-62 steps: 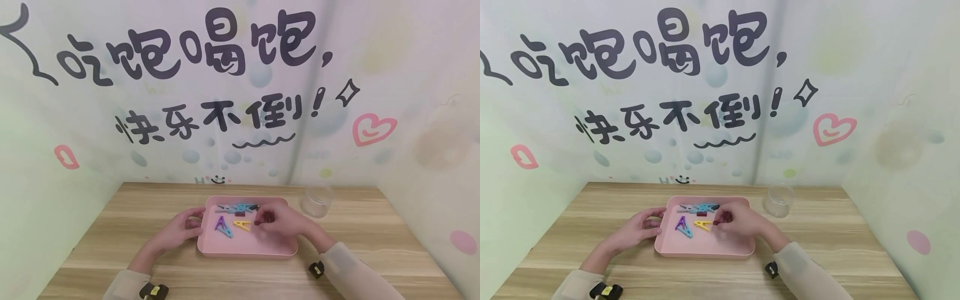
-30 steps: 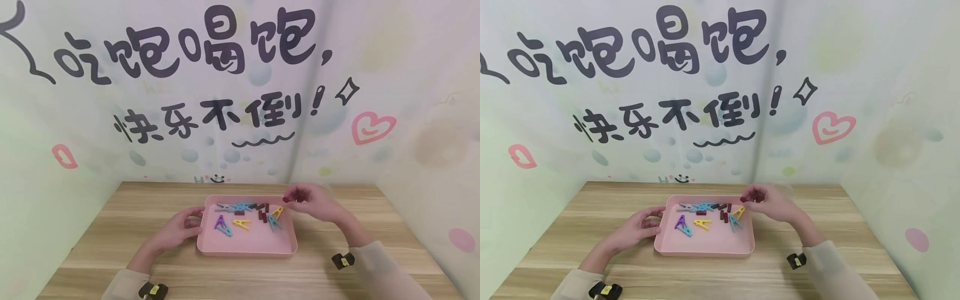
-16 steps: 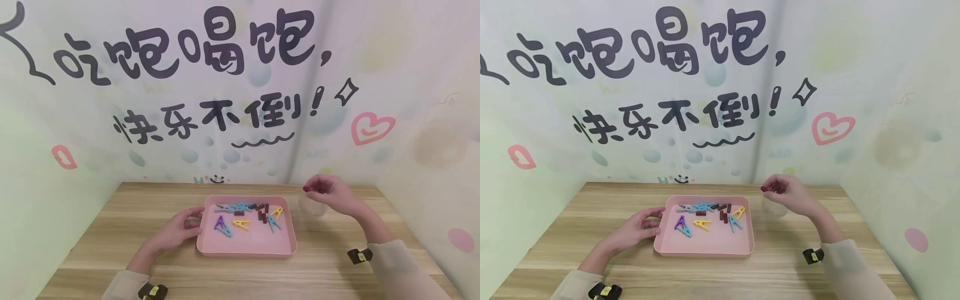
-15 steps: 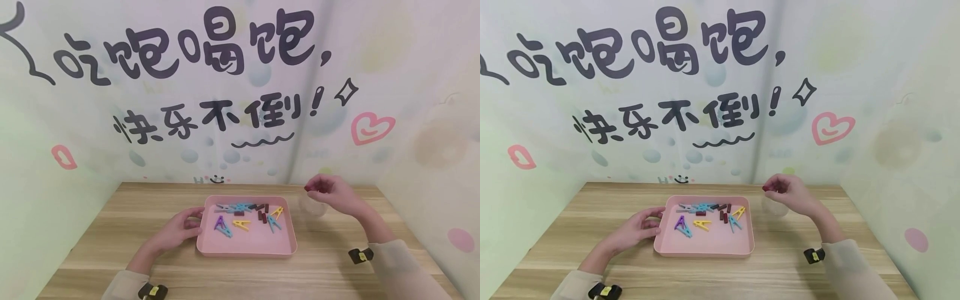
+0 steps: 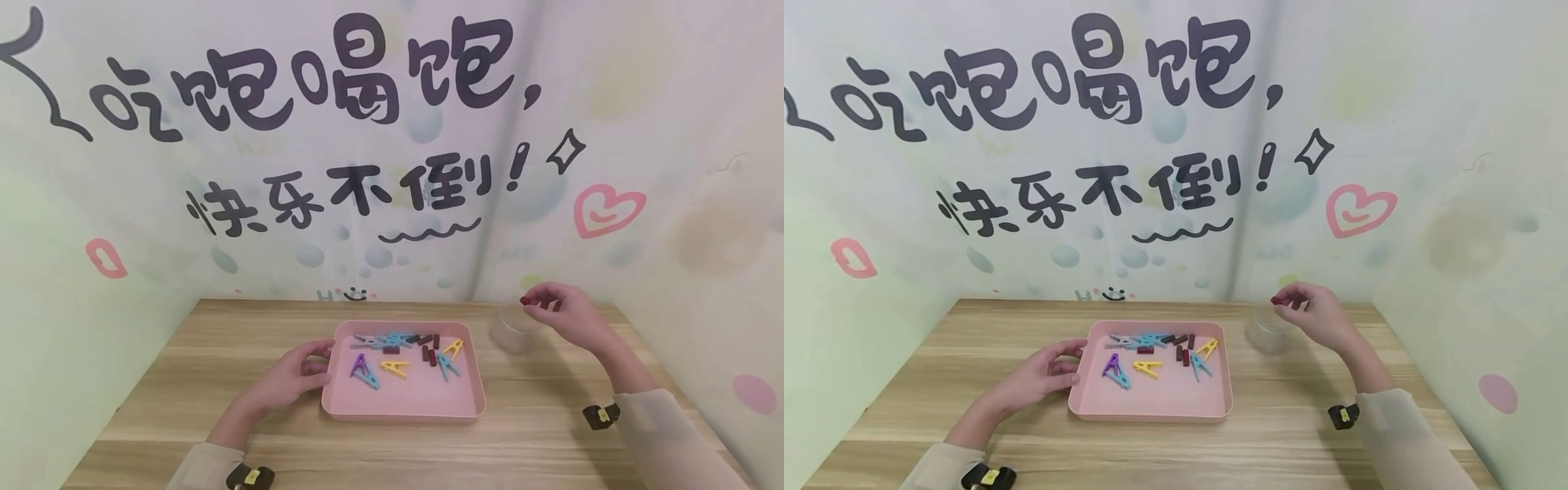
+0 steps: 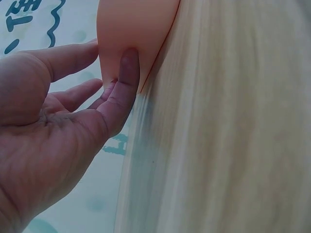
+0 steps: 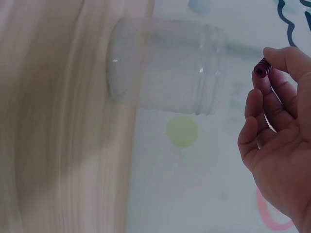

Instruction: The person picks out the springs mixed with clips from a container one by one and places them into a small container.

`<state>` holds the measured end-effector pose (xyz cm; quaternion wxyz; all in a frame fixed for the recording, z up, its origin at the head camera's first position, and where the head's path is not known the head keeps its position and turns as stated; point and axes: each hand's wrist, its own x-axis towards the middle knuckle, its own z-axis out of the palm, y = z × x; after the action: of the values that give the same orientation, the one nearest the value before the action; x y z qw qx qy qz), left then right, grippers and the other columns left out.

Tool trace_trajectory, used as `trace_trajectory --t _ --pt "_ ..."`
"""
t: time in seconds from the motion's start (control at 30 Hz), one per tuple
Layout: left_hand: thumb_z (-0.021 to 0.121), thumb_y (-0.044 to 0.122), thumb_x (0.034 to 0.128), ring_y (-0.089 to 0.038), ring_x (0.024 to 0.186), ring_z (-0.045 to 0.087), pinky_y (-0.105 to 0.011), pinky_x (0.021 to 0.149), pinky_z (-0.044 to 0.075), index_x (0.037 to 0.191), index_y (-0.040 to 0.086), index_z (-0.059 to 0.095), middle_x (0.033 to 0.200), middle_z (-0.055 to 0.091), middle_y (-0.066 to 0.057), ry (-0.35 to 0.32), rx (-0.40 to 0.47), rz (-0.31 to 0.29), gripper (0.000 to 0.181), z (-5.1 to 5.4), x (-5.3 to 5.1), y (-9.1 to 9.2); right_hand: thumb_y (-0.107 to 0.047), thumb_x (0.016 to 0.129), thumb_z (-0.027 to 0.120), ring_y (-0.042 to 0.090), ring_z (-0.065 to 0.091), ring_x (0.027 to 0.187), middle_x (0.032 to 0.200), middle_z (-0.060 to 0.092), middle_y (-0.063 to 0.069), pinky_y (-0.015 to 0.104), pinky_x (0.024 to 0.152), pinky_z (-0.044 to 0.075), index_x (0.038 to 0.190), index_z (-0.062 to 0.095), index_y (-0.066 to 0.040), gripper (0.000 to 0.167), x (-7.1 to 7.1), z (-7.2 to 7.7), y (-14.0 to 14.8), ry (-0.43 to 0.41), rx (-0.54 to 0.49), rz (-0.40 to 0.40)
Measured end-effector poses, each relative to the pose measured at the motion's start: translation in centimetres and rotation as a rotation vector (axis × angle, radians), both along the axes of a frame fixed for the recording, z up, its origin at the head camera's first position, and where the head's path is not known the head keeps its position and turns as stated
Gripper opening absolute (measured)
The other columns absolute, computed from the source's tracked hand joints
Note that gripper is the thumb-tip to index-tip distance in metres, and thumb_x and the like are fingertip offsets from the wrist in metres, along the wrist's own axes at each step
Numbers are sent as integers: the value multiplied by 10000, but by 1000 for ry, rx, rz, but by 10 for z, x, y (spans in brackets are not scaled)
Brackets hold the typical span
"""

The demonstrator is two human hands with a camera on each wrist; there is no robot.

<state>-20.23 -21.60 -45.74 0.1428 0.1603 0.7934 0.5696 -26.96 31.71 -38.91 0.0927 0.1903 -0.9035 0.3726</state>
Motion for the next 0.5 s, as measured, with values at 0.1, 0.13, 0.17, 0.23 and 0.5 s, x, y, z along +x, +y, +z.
trace_trajectory --t 0.1,0.13,0.17,0.23,0.5 --pt "666 3 1023 -461 1293 596 -370 994 607 1589 -98 340 1463 504 -303 -2 1 -1 661 0 0 0 -169 980 791 176 604 835 958 736 19 254 671 512 1081 767 -59 151 -3 -6 4 0 14 -29" --pt "666 3 1023 -462 1294 595 -370 996 607 1589 -98 341 1463 504 -303 -2 2 -1 661 0 0 0 -172 981 791 180 602 842 960 738 19 257 667 515 1082 769 -60 152 -4 -8 5 -1 16 -37" --pt "665 4 1024 -461 1295 595 -369 995 607 1590 -98 340 1464 504 -302 -2 1 -2 661 0 0 0 -172 981 789 186 597 853 966 739 22 262 663 515 1080 770 -67 145 -5 -11 6 -2 19 -42" --pt "662 -3 1023 -468 1294 593 -373 991 609 1588 -102 340 1463 501 -307 -2 5 -3 658 0 1 0 -175 982 788 198 587 873 980 742 21 272 650 517 1076 775 -81 134 -7 -16 8 -6 22 -55" --pt "672 -13 1009 -470 1282 601 -350 976 613 1584 -111 334 1463 497 -318 -2 18 -4 674 -1 -1 0 -180 987 777 231 555 912 1004 728 42 285 610 496 1100 776 -70 157 -15 -28 9 -21 40 -72"
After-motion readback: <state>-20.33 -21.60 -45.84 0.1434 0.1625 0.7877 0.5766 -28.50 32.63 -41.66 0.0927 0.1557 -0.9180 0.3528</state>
